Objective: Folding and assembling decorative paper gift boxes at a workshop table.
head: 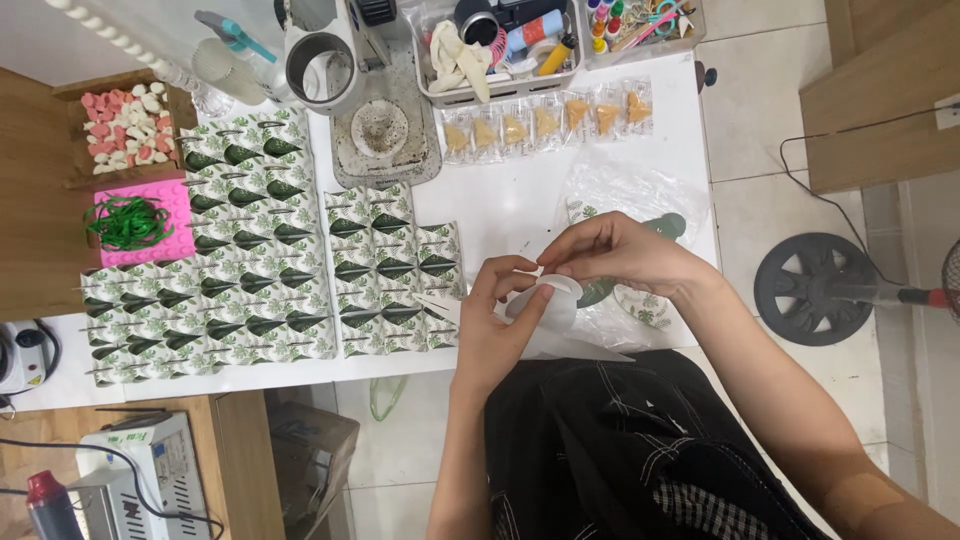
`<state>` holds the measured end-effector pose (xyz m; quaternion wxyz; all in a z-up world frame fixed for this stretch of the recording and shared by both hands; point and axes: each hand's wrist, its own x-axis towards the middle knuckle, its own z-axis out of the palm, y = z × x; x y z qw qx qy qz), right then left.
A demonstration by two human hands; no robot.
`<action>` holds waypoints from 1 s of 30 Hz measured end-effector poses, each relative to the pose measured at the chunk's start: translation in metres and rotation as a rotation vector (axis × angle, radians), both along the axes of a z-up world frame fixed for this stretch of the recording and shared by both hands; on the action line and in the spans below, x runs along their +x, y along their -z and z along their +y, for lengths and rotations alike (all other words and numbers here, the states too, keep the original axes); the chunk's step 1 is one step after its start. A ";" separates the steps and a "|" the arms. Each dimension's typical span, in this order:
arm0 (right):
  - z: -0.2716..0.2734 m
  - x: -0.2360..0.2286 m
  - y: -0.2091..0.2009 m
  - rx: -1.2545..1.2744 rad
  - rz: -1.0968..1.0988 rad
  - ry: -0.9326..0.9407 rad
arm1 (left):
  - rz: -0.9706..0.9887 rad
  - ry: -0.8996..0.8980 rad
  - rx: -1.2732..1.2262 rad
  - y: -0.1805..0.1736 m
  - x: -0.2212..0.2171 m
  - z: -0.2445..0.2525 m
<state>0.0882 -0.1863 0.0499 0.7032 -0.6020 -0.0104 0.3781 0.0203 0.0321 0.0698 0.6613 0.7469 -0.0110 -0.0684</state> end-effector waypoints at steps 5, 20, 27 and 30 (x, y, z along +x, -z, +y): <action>0.003 -0.003 -0.016 -0.089 -0.115 -0.029 | 0.019 0.012 -0.024 0.010 -0.005 -0.003; 0.023 -0.022 0.005 0.014 -0.124 0.245 | 0.160 -0.015 -0.094 0.003 0.003 0.005; 0.027 0.009 -0.009 0.038 -0.238 0.427 | 0.132 0.098 0.068 -0.014 -0.004 0.012; 0.018 0.031 0.024 -0.030 -0.344 0.396 | 0.034 -0.079 0.026 0.003 -0.016 0.030</action>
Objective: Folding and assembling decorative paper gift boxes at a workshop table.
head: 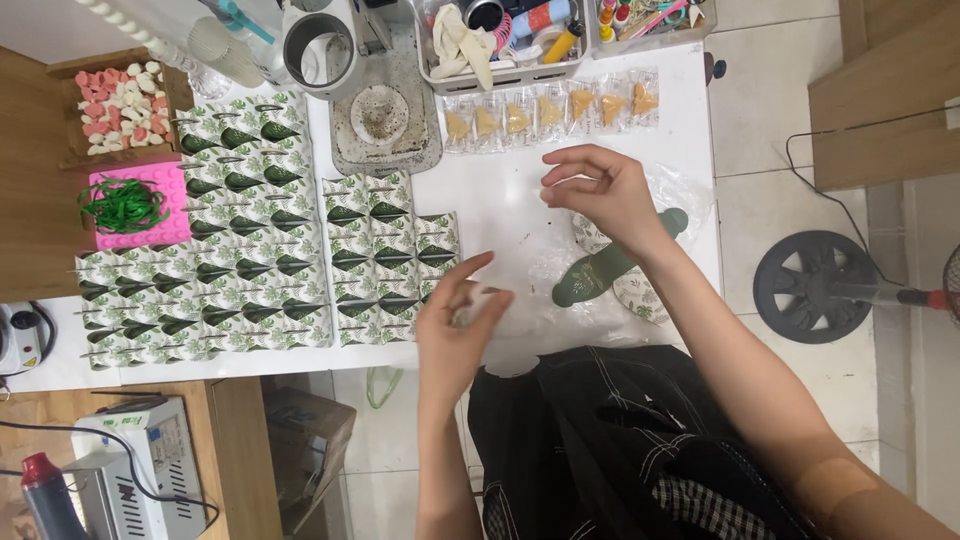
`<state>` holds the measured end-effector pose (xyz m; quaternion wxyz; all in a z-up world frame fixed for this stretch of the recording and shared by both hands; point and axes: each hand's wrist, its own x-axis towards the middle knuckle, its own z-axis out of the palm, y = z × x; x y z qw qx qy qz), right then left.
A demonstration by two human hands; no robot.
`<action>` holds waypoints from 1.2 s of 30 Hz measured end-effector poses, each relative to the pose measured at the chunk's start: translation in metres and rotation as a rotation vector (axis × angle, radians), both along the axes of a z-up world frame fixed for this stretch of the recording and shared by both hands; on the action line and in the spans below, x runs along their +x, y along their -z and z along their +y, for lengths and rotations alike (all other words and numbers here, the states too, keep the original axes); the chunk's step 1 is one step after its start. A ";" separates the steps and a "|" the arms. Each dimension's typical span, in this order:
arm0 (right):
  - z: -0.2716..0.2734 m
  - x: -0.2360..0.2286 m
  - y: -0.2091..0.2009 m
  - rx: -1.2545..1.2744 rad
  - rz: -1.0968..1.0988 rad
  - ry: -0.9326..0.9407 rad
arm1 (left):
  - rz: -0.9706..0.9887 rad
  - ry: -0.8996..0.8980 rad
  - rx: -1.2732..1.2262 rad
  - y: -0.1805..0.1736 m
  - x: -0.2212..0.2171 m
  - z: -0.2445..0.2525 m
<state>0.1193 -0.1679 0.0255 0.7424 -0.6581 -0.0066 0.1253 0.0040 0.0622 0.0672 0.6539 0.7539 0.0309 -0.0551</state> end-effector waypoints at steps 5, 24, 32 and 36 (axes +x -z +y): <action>0.017 0.013 0.123 -0.141 0.030 -0.035 | 0.065 -0.429 -0.101 0.018 -0.007 0.047; -0.002 0.004 -0.069 -0.019 0.067 -0.084 | -0.041 -0.637 -0.601 0.061 0.035 0.006; -0.017 -0.007 -0.067 -0.097 -0.094 0.088 | -0.479 -0.487 0.426 0.004 0.051 -0.043; -0.015 -0.019 -0.078 -0.185 -0.173 0.073 | -0.479 -0.107 0.202 -0.027 0.071 -0.059</action>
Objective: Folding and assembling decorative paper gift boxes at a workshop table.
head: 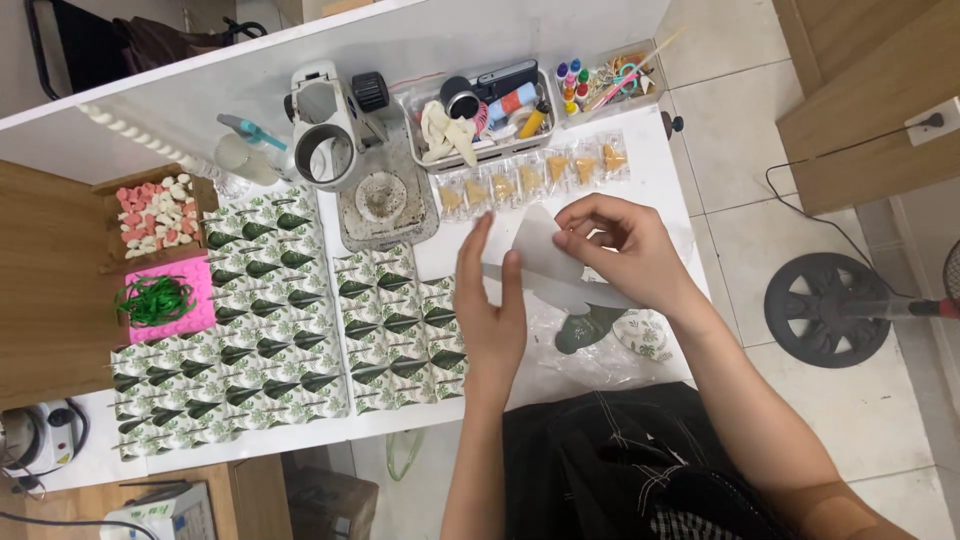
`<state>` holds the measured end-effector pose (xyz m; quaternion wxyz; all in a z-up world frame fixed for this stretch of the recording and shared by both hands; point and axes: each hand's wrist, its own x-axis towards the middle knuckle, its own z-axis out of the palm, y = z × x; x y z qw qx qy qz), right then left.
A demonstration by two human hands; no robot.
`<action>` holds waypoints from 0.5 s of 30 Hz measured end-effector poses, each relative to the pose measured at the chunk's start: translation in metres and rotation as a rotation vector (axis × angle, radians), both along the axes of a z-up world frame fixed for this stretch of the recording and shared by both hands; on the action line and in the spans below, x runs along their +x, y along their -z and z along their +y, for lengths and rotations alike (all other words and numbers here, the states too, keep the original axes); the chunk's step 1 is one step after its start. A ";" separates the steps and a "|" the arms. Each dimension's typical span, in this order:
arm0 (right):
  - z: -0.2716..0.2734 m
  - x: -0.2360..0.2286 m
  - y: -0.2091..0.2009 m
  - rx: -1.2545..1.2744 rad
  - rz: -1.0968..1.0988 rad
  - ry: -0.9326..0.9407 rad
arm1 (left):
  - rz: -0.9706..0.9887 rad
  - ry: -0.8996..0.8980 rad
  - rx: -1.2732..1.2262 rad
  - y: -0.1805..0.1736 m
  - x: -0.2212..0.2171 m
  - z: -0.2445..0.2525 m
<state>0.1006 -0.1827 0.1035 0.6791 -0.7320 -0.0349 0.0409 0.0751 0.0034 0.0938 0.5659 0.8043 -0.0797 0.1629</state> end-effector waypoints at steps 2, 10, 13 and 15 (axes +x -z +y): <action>0.003 -0.005 -0.005 -0.007 -0.008 0.025 | 0.166 0.035 -0.075 -0.009 0.005 -0.007; -0.002 -0.015 -0.009 -0.212 -0.198 0.182 | 0.356 0.106 -0.223 -0.008 0.007 -0.028; 0.001 -0.016 -0.014 -0.246 -0.270 0.216 | 0.322 0.118 -0.232 -0.010 0.006 -0.030; 0.002 -0.017 -0.019 -0.378 -0.315 0.272 | 0.282 0.123 -0.214 -0.010 0.005 -0.034</action>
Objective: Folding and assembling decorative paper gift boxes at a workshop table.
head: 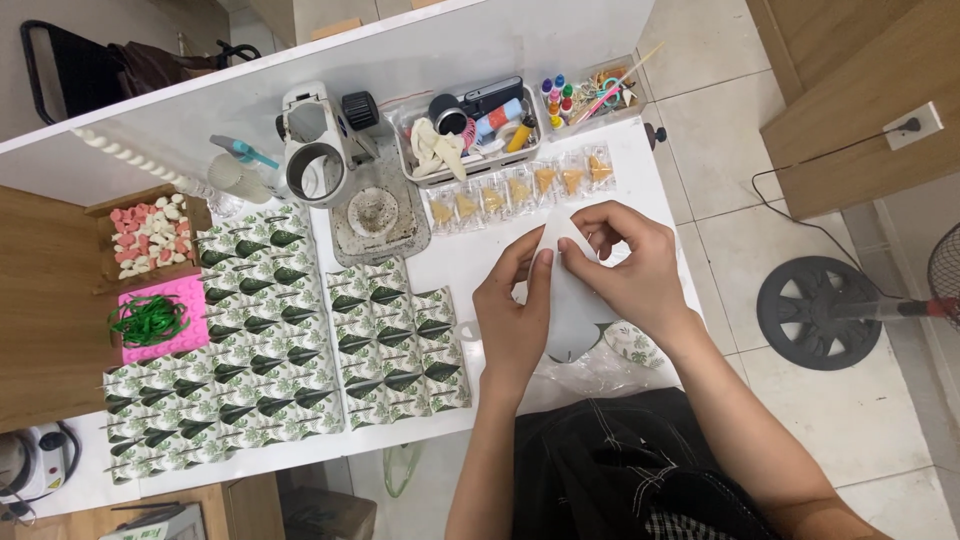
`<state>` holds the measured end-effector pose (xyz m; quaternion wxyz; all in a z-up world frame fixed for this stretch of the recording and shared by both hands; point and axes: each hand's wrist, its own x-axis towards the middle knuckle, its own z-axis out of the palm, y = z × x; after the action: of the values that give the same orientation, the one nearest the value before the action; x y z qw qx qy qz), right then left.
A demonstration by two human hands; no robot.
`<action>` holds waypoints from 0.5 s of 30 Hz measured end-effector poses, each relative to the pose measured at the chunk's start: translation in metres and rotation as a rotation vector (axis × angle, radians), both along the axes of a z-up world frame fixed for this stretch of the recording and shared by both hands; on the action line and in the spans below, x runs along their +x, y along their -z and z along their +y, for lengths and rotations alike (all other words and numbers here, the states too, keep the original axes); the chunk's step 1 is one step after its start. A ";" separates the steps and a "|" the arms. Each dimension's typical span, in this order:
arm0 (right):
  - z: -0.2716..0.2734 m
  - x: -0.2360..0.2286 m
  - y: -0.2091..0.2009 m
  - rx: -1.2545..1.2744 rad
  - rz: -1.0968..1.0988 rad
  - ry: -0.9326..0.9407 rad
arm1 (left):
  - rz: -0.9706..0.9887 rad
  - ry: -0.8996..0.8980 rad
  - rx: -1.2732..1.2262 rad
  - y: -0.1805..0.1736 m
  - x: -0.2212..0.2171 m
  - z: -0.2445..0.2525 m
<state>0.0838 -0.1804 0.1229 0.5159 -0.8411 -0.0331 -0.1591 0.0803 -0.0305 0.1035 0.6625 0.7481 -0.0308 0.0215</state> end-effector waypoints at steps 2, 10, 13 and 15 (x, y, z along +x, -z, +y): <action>0.003 0.000 -0.001 -0.032 -0.025 0.030 | -0.035 -0.001 0.024 0.002 -0.001 -0.002; 0.003 -0.002 -0.001 -0.024 -0.019 -0.005 | 0.053 0.014 -0.239 0.019 -0.001 -0.002; 0.004 -0.002 0.000 0.003 -0.007 0.002 | 0.146 0.037 -0.317 0.026 0.003 0.001; 0.004 -0.002 0.001 0.015 -0.010 -0.020 | 0.103 0.135 -0.433 0.032 0.005 0.002</action>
<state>0.0815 -0.1762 0.1223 0.5237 -0.8359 -0.0429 -0.1585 0.0853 -0.0282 0.0714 0.8082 0.5848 -0.0418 -0.0551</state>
